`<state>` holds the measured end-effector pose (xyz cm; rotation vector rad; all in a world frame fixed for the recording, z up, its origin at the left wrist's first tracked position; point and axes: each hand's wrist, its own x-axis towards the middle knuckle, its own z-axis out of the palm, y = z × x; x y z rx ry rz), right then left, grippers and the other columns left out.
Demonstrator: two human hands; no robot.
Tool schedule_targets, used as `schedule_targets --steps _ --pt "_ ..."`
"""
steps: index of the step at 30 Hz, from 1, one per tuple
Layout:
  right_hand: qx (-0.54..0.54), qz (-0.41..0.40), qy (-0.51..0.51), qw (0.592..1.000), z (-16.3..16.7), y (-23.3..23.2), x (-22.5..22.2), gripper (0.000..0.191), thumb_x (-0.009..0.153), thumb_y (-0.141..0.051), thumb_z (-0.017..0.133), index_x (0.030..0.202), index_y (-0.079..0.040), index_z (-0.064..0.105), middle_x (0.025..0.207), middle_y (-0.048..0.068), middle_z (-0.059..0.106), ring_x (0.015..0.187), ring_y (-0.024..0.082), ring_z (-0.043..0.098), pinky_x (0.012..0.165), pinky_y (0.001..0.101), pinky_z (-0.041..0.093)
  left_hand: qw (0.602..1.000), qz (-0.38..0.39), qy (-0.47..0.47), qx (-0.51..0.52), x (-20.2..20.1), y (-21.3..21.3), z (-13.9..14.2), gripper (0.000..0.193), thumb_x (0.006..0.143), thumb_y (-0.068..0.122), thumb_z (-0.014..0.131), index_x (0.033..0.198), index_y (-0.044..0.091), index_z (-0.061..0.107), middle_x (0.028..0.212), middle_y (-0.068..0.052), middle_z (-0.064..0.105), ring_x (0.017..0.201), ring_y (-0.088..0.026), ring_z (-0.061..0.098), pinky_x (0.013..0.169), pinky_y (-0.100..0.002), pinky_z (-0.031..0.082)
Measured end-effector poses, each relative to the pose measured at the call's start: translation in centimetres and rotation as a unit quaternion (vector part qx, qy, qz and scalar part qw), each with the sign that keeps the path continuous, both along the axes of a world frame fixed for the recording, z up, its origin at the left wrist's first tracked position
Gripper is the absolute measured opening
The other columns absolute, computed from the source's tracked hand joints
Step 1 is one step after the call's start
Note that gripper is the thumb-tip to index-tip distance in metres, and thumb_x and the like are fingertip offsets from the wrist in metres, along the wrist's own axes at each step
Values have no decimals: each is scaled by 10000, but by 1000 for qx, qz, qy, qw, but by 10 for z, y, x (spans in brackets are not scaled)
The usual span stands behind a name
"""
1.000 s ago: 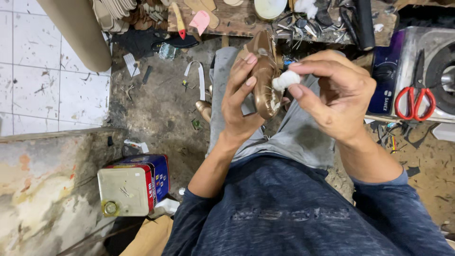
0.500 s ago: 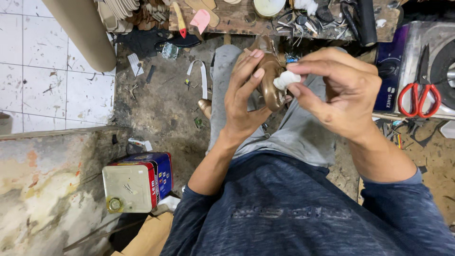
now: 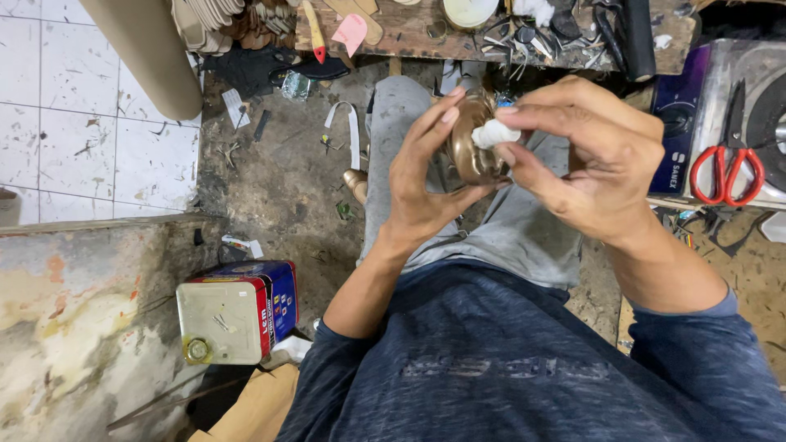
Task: The person trims a small white pad with scissors and then uses it to rub and polish the surface of a gold-colored high-heeled shoe. The person repeatedly wipes the shoe's upper and heel area with the pad, occasionally dipping it into a small container of polish.
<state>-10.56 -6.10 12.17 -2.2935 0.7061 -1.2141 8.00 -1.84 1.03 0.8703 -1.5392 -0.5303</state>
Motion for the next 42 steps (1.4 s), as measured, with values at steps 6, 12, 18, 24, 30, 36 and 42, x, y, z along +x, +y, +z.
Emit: schedule_targets --steps 6,12,18,24,30,36,42 --pt "-21 5 20 1000 10 0 5 260 808 75 808 1055 78 727 972 201 708 845 242 696 701 313 561 999 -24 17 27 5 3 5 987 771 213 994 1548 101 395 1535 -183 498 1442 -314 535 1236 -400 474" --pt "-43 12 59 997 28 3 8 264 773 90 819 1019 99 722 924 207 690 818 272 687 685 330 545 999 -4 -19 38 3 7 13 987 743 292 1000 1513 45 435 1529 -184 544 1385 -308 583 1195 -397 508" --pt "-37 11 61 997 33 2 8 277 763 109 806 1026 94 721 938 211 684 839 282 690 711 339 555 995 -31 -4 96 6 12 21 1024 739 342 996 1518 -3 430 1511 -183 570 1345 -275 635 1136 -366 567" --pt "-36 23 49 998 25 0 7 285 770 109 808 1041 87 722 945 197 685 843 270 691 716 341 543 993 -17 -27 115 9 14 24 1046 736 369 974 1534 -43 438 1517 -224 581 1319 -302 654 1120 -367 551" --pt "-63 21 31 997 21 -5 10 292 797 111 822 1067 90 713 982 201 695 852 255 694 704 313 551 992 -41 -25 115 11 14 22 1058 766 393 962 1555 -63 425 1404 -219 625 1295 -282 677 1114 -362 564" --pt "-74 37 62 995 22 -4 8 285 785 106 826 1048 84 718 955 191 696 845 263 693 701 324 549 987 -58 7 150 15 13 14 1034 796 383 923 1564 -77 405 1354 -213 659 1256 -274 696 1106 -353 555" --pt "-81 42 37 995 18 -7 15 293 792 101 825 1060 92 709 964 199 695 844 268 690 712 337 554 978 -88 71 176 17 15 3 959 937 419 774 1624 -68 315 1474 -220 589 1376 -269 605 1204 -335 455"
